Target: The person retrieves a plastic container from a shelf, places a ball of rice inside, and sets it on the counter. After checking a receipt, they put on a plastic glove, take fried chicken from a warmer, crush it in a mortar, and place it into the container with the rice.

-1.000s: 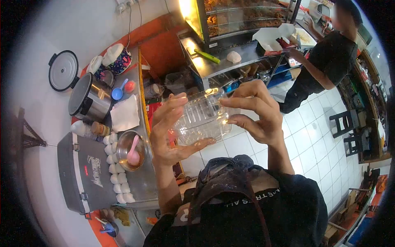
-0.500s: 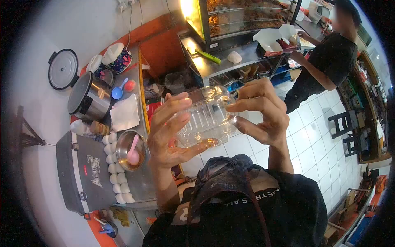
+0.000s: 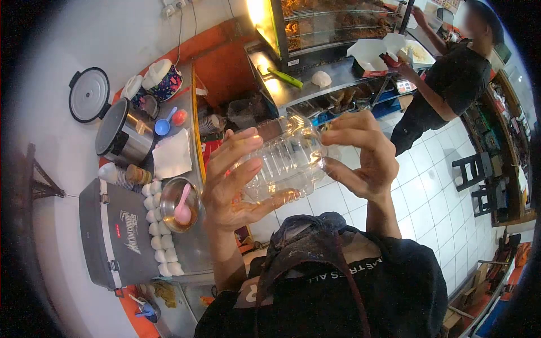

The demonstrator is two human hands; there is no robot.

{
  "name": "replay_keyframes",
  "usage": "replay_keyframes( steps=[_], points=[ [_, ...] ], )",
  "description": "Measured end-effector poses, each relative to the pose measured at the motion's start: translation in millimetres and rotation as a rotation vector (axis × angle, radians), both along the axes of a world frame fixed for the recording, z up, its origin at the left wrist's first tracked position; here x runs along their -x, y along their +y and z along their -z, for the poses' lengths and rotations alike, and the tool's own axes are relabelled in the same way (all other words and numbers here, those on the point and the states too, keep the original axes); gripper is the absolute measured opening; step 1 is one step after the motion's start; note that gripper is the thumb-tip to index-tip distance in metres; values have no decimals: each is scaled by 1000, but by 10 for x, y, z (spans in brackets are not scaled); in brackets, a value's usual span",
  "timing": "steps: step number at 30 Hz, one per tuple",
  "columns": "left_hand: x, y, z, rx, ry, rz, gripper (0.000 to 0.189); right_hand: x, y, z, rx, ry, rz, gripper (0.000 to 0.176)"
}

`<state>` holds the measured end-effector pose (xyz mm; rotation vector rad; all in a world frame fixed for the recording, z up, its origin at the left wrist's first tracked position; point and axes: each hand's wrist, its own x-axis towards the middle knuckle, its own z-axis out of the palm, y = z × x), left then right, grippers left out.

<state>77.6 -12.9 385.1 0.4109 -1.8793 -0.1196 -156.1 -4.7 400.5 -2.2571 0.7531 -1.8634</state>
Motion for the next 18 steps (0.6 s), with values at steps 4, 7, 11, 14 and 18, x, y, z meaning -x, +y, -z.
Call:
replay_keyframes(
  steps=[4,7,11,14,18],
  points=[
    [65,33,2,2,-37,-40,79,62,-6,47,69,11,6,30],
    [128,-10,62,59,-42,-76,84,106,-21,108,78,-18,24,30],
    [375,-75,110,-211,150,130,108,321,-40,175,195,5,66,27],
    [543,-157,215,-511,262,321,111,496,-38,227,275,59,101,25],
    [814,-277,360,-966,418,623,114,771,-78,346,238,66,164,26]
  ],
)
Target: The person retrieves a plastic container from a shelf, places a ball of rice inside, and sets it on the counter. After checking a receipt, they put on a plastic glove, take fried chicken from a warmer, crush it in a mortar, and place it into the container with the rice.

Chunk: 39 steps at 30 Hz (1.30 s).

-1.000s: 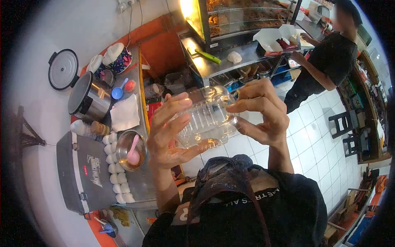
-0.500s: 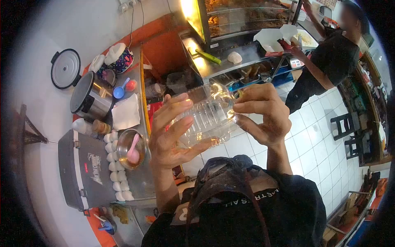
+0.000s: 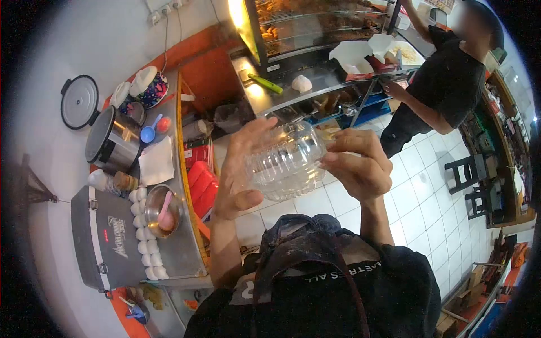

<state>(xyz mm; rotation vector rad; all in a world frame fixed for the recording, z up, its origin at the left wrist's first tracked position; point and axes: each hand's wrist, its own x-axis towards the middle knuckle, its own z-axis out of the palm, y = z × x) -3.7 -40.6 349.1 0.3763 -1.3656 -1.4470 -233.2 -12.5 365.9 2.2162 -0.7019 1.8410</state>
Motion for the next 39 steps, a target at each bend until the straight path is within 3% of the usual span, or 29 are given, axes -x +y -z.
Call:
replay_keyframes(
  steps=[3,6,8,10,13,14,16,17,21,23,24,26,27,28,30,32,34,39],
  points=[
    [205,-34,108,-44,-11,128,108,191,-47,172,-67,-42,18,39],
    [411,-131,300,17,-59,8,110,309,-106,364,-238,-186,91,51],
    [512,-185,383,74,-93,-107,114,377,-133,484,-576,-404,-103,55],
    [616,-251,433,81,-111,-139,114,447,-148,612,-696,-436,-196,47],
    [717,-406,530,132,-118,-222,115,527,-211,700,-1039,-796,-471,41],
    [737,-457,570,167,-104,-272,115,582,-258,715,-1048,-800,-473,41],
    [796,-580,627,219,-88,-301,116,666,-387,729,-1098,-1010,-833,43],
    [821,-645,672,276,-69,-325,116,636,-427,686,-1177,-1030,-687,45],
    [944,-962,886,357,-17,-435,116,620,-809,750,-1241,-791,-483,55],
    [992,-1121,961,156,355,-420,110,599,-1034,848,-1251,-784,-463,53],
    [1002,-1214,1019,147,360,-426,110,585,-1162,884,-1253,-774,-447,52],
    [987,-1389,1170,-485,641,-377,102,585,-1438,973,-1305,-754,-441,48],
    [956,-1474,1237,-721,695,-234,91,592,-1594,1031,-1374,-714,-450,47],
    [954,-1564,1336,-723,712,-253,91,609,-1750,1083,-1443,-668,-463,46],
    [959,-1709,1531,-805,670,106,96,651,-2047,1117,-1475,-620,-469,44],
    [981,-1884,1568,-783,586,69,97,718,-2298,1081,-1441,-547,-397,45],
    [1057,-2069,1477,-606,474,134,87,761,-2494,980,-1435,-661,-427,38],
    [1207,-2429,1277,-664,456,205,84,973,-2903,1052,-1419,-528,-451,32]
  ],
)
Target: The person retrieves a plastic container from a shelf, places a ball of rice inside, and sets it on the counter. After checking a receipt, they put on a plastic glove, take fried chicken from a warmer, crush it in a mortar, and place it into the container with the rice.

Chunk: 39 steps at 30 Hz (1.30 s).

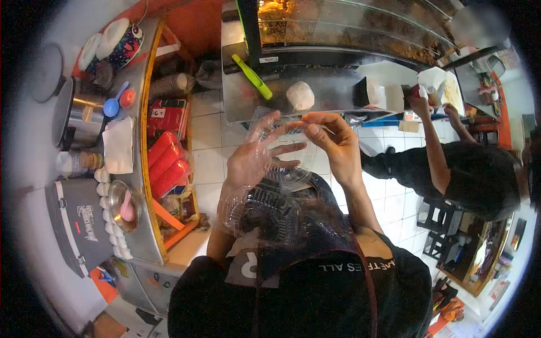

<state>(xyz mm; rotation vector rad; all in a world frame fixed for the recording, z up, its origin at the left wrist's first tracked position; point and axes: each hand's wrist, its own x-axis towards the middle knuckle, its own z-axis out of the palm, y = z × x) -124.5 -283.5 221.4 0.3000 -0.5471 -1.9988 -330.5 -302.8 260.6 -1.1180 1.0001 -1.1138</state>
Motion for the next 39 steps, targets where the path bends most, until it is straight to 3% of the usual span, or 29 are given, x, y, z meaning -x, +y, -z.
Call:
replay_keyframes(
  steps=[3,5,8,10,11,12,13,15,16,20,22,23,25,26,28,29,31,33,34,39],
  points=[
    [28,-49,134,-67,38,-30,80,91,-220,45,-116,-55,-68,30],
    [30,-6,244,-91,-193,-154,84,136,-409,190,-87,-69,-147,37],
    [8,133,390,-254,-299,-385,79,294,-833,680,38,211,-105,40],
    [4,242,482,-264,-311,-520,78,424,-1250,1300,55,429,51,67],
    [-11,297,545,-263,-326,-633,78,452,-1434,1605,51,423,35,67],
    [-43,345,686,-244,-305,-668,78,461,-1597,1891,-10,616,13,80],
    [-18,365,775,-252,-313,-680,78,432,-1714,2043,-70,809,-11,93],
    [51,361,876,-216,-397,-713,61,188,-1811,2003,-85,931,-84,100],
    [71,308,872,-278,-436,-687,78,92,-1826,1985,-94,1060,-142,107],
    [218,155,1303,-261,-304,-701,60,-36,-1804,2168,-89,1084,-194,107],
    [284,19,1385,-305,-345,-688,59,-76,-1675,2180,181,1173,-67,100],
    [322,-47,1399,-348,-389,-678,58,-56,-1675,2149,182,1177,-64,100],
    [392,-144,1368,-364,-407,-677,58,-18,-1691,2059,-105,900,-110,96],
    [413,-182,1324,-381,-431,-678,58,17,-1670,1925,-107,902,-108,96],
    [439,-264,1223,-387,-470,-658,58,145,-1610,1580,-109,483,-28,91],
    [466,-309,1184,-393,-509,-640,58,164,-1546,1336,-110,487,-23,91],
    [554,-413,1121,-414,-481,-593,56,169,-1386,896,36,152,-223,80],
    [635,-551,1133,-425,-456,-532,55,175,-1353,785,332,532,-391,79],
    [668,-614,1153,-375,-441,-492,54,172,-1339,721,258,573,-539,78],
    [816,-767,1189,-279,-506,-433,52,218,-1382,870,252,788,-639,70]
  ],
)
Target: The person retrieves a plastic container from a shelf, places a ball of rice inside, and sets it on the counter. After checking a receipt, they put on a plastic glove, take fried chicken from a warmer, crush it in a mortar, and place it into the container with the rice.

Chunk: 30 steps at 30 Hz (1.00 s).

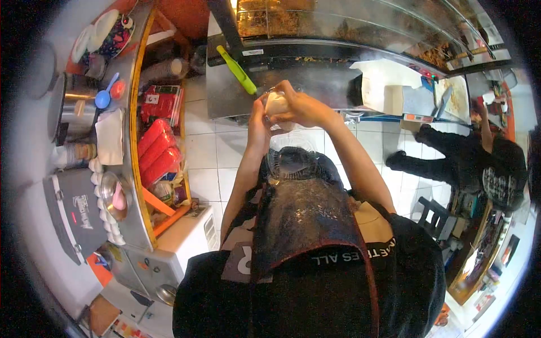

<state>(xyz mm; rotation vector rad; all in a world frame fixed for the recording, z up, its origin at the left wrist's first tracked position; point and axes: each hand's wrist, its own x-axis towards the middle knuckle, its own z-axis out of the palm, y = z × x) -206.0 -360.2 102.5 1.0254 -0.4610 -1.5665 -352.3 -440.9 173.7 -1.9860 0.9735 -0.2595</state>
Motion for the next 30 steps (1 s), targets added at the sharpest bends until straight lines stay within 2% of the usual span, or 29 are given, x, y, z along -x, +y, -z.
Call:
replay_keyframes(
  steps=[1,3,5,6,8,9,12,16,18,22,24,25,27,30],
  points=[
    [7,-20,-2,1,2,11,52,33,-50,-12,-28,32,-46,67],
    [23,-62,-4,-31,205,107,45,75,-137,37,-57,66,-81,65],
    [124,-97,-42,-28,127,47,43,110,-140,156,193,75,-197,56],
    [170,-131,-61,-17,48,-26,40,126,-111,219,192,80,-185,56],
    [168,-184,-32,-20,84,-18,40,69,47,195,457,60,15,48],
    [161,-223,-19,-21,117,-24,40,72,112,145,490,6,112,47],
    [128,-324,135,58,101,55,40,98,120,128,600,25,162,41],
    [203,-383,42,-23,47,52,39,156,71,71,567,145,175,34],
    [207,-377,105,-11,117,92,39,206,69,10,581,226,43,30],
    [253,-379,30,-50,132,88,37,163,128,86,679,249,118,36],
    [256,-436,140,54,106,-9,36,122,192,-49,791,174,305,45],
    [250,-431,87,51,106,-13,36,128,193,-6,789,174,301,45],
    [228,-423,-82,10,-25,57,37,155,202,115,788,371,270,55],
    [225,-458,-42,-6,-102,54,41,191,221,51,817,258,250,47]
  ],
)
